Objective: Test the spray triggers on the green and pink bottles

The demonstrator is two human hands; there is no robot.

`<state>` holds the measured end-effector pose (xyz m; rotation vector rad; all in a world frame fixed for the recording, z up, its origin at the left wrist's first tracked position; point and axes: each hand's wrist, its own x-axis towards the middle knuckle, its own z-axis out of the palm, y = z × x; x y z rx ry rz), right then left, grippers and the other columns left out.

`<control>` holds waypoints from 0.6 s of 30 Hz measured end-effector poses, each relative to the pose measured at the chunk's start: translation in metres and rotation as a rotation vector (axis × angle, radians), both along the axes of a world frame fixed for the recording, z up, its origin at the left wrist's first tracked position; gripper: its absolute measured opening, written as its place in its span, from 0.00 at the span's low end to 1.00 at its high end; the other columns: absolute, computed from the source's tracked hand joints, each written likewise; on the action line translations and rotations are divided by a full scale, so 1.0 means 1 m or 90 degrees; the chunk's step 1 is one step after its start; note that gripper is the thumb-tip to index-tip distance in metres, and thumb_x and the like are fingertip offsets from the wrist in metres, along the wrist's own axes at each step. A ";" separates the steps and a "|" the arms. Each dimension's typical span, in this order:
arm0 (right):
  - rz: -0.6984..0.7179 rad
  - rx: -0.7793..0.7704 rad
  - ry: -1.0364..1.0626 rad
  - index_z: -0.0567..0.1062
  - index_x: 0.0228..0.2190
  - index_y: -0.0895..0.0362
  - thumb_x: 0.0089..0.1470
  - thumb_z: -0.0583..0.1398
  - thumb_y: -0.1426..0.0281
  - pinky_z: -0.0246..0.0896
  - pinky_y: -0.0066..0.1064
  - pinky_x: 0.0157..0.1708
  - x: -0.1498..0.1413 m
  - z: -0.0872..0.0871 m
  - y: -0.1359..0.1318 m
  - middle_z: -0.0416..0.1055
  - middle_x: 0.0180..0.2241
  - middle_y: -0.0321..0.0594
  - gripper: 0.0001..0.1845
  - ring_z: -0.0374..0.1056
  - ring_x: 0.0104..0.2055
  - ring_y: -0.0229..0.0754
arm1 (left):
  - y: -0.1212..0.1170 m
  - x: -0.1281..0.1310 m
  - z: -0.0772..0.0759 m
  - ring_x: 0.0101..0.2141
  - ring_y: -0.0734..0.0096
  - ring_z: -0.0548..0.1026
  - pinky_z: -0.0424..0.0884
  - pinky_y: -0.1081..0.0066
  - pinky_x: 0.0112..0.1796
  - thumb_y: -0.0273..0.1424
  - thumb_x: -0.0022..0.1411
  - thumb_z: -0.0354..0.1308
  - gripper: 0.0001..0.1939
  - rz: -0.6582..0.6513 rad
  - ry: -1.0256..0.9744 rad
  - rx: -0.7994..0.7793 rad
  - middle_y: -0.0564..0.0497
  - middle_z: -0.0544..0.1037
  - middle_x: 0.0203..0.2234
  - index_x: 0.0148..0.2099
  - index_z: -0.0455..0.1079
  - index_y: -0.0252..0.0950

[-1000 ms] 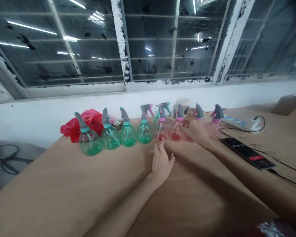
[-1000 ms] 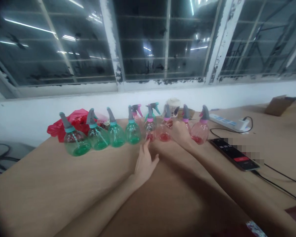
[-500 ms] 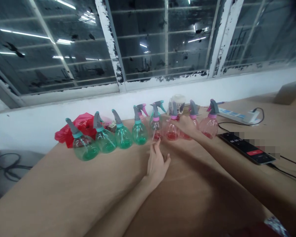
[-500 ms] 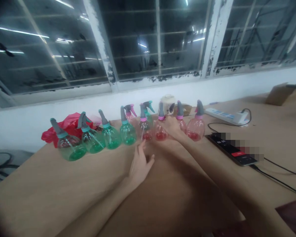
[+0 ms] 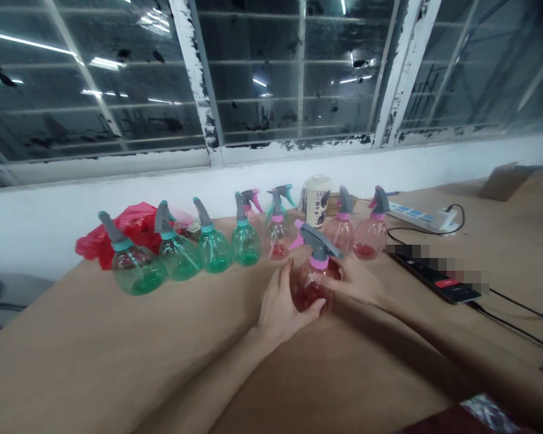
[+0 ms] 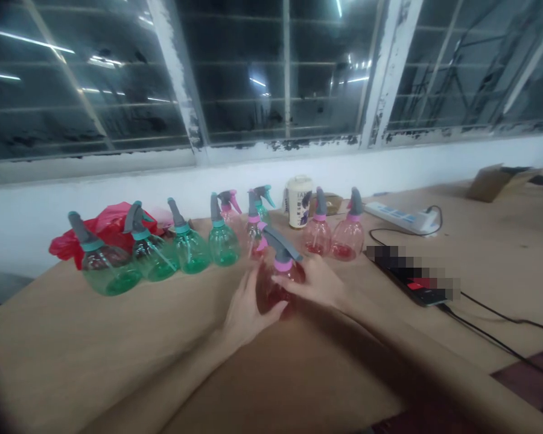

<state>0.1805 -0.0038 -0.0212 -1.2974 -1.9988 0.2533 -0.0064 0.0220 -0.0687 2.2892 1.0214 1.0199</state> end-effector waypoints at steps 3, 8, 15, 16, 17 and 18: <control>0.045 -0.014 0.008 0.75 0.36 0.55 0.53 0.58 0.57 0.67 0.41 0.39 0.001 0.001 -0.008 0.76 0.31 0.40 0.15 0.72 0.38 0.51 | -0.005 0.001 0.003 0.55 0.51 0.65 0.64 0.51 0.53 0.38 0.48 0.63 0.43 -0.069 -0.014 -0.047 0.38 0.65 0.56 0.62 0.48 0.35; 0.038 -0.024 0.066 0.75 0.33 0.52 0.50 0.61 0.58 0.66 0.45 0.44 0.007 0.000 -0.010 0.75 0.32 0.39 0.12 0.71 0.42 0.52 | -0.008 0.001 0.009 0.53 0.54 0.68 0.66 0.54 0.52 0.42 0.51 0.63 0.37 -0.133 0.009 -0.073 0.43 0.69 0.52 0.60 0.54 0.39; 0.083 -0.108 0.333 0.67 0.50 0.50 0.47 0.64 0.56 0.63 0.47 0.49 -0.005 0.014 -0.003 0.71 0.47 0.41 0.29 0.67 0.49 0.52 | -0.007 0.001 0.011 0.53 0.53 0.67 0.65 0.53 0.52 0.45 0.52 0.62 0.37 -0.156 0.032 -0.075 0.43 0.68 0.53 0.60 0.54 0.38; 0.092 -0.125 0.359 0.68 0.50 0.49 0.46 0.64 0.56 0.63 0.47 0.50 -0.008 0.016 -0.002 0.71 0.47 0.40 0.29 0.67 0.50 0.52 | -0.007 0.001 0.011 0.53 0.53 0.68 0.65 0.53 0.52 0.46 0.52 0.62 0.38 -0.157 0.034 -0.080 0.42 0.68 0.53 0.60 0.54 0.38; 0.095 -0.139 0.379 0.69 0.49 0.49 0.44 0.65 0.56 0.62 0.46 0.50 -0.011 0.017 -0.001 0.72 0.47 0.39 0.29 0.67 0.51 0.52 | -0.007 0.001 0.011 0.53 0.52 0.68 0.65 0.53 0.52 0.46 0.51 0.62 0.38 -0.154 0.035 -0.084 0.42 0.68 0.53 0.59 0.55 0.37; 0.091 -0.155 0.396 0.71 0.48 0.49 0.43 0.67 0.57 0.63 0.45 0.51 -0.014 0.018 0.000 0.72 0.46 0.39 0.29 0.67 0.51 0.52 | -0.007 0.001 0.011 0.52 0.51 0.68 0.65 0.52 0.52 0.47 0.51 0.63 0.38 -0.147 0.036 -0.086 0.42 0.68 0.52 0.59 0.55 0.37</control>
